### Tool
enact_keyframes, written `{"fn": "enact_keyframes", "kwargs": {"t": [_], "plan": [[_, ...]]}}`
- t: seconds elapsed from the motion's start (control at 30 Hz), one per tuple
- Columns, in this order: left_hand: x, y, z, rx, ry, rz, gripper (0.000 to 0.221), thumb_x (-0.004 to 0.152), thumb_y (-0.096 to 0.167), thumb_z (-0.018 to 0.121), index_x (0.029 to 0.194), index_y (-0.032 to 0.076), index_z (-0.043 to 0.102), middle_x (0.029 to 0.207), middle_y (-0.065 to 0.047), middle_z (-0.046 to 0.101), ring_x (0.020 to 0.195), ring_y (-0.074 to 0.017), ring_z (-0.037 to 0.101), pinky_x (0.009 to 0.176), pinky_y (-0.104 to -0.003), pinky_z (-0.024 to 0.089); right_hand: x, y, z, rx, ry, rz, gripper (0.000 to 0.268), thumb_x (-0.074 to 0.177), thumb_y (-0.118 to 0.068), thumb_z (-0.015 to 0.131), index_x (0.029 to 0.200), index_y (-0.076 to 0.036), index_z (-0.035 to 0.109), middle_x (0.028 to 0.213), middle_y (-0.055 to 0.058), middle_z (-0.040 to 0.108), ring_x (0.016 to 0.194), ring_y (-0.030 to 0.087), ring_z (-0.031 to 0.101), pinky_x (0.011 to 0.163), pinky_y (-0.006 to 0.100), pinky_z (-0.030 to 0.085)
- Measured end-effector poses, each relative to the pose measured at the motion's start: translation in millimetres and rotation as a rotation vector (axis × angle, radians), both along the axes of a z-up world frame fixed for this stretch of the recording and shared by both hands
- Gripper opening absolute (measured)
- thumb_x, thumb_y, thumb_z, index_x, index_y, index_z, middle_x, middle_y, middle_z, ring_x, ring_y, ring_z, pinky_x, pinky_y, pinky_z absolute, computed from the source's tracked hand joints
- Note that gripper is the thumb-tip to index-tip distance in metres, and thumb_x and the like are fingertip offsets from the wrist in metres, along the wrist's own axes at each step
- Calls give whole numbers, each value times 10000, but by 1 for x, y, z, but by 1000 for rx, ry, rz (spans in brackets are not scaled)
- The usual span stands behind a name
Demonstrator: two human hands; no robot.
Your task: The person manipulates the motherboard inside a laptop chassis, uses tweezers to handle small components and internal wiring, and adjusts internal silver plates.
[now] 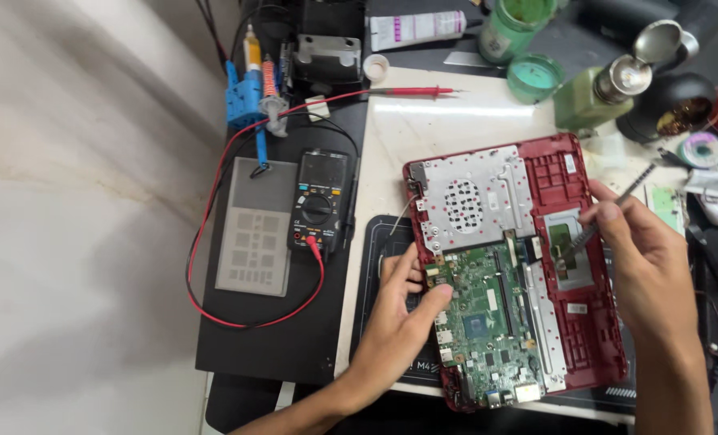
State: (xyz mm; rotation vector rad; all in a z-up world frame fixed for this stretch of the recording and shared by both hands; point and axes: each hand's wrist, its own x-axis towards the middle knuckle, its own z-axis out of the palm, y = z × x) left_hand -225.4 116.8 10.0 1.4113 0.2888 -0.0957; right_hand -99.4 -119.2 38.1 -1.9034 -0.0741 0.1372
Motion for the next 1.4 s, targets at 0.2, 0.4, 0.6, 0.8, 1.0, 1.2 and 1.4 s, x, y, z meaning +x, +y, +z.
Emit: {"fn": "enact_keyframes", "kwargs": {"t": [0.2,0.4,0.6,0.8,1.0,1.2,1.4], "plan": [[-13,-10,17,-88,-59,-5,824,963,150,639,1639,-10,195,1430,-159,383,1344,-247,390,1171,-336,320,-9,4,14,64,-3,10,269,1108,-204,509,1016,10,643,1487,178,599,1336,237,606,1122,312,450],[-25,-4,34,-178,89,-214,856,980,198,635,1643,-31,143,1721,-306,-74,1628,-325,-66,1239,-421,108,-7,17,26,10,-98,10,251,1162,-173,535,1126,36,670,1176,162,619,1079,171,590,958,287,475],[-25,9,44,-90,80,-320,834,984,249,640,1634,-35,203,1690,-365,-46,1585,-383,-8,1250,-453,152,19,57,8,353,210,99,255,1128,-241,481,1143,-13,594,1075,131,707,868,163,682,808,270,590],[-20,30,54,413,-131,-312,586,940,222,702,1461,19,525,1491,-239,528,1433,-357,456,1157,-425,336,32,81,3,302,297,278,251,984,-95,584,1222,-20,558,1122,145,706,1021,199,744,886,308,622],[17,45,35,1043,-246,-16,298,893,210,740,1146,64,681,1002,-87,658,947,-284,599,858,-430,453,24,93,-10,177,76,392,213,990,-43,607,1195,15,595,1164,145,719,1042,235,757,910,336,649],[40,40,18,1288,-335,22,250,894,163,730,1083,17,658,950,-124,605,922,-302,569,825,-440,425,24,91,-25,59,-125,494,170,999,23,577,1167,35,594,1180,142,732,1072,230,761,923,319,651],[46,39,8,1347,-327,-20,132,864,46,687,981,9,640,931,-132,591,903,-297,565,831,-439,430,23,90,-31,-9,-255,530,204,969,57,608,1172,36,612,1171,156,754,1079,227,761,939,310,641]]}}
